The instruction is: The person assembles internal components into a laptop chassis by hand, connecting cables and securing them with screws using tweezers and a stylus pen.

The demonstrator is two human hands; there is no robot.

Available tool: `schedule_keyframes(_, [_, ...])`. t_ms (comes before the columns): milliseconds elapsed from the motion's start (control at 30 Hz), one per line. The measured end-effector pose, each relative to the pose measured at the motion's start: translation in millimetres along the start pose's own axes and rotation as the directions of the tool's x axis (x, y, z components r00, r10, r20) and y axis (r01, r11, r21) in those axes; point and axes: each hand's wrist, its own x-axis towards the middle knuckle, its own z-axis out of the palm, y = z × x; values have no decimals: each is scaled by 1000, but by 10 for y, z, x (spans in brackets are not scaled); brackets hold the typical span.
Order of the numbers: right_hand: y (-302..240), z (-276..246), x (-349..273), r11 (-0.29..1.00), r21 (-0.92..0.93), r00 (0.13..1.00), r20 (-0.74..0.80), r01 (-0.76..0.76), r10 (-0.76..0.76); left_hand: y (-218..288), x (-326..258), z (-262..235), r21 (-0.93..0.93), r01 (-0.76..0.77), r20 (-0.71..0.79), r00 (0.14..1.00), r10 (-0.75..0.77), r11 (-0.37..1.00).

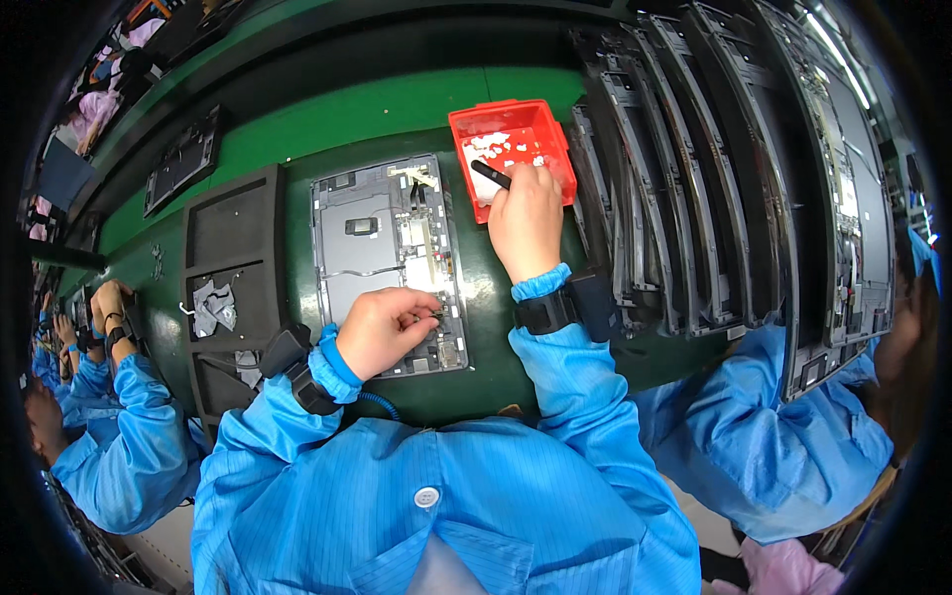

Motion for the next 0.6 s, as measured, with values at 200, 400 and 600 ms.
schedule_keyframes(200, [-159, -281, -113, 920, 380, 995, 2, -98, 105, -55, -62, -27, 425, -413, 28, 895, 444, 806])
schedule_keyframes(400, [-307, -648, -894, 150, 873, 881, 437, -464, 182, -24, -99, -55, 552, -446, 76, 869, 489, 705])
schedule_keyframes(600, [-291, -504, -1266, 388, 795, 883, 447, -466, 145, 31, -115, -62, 484, -452, 28, 864, 503, 750])
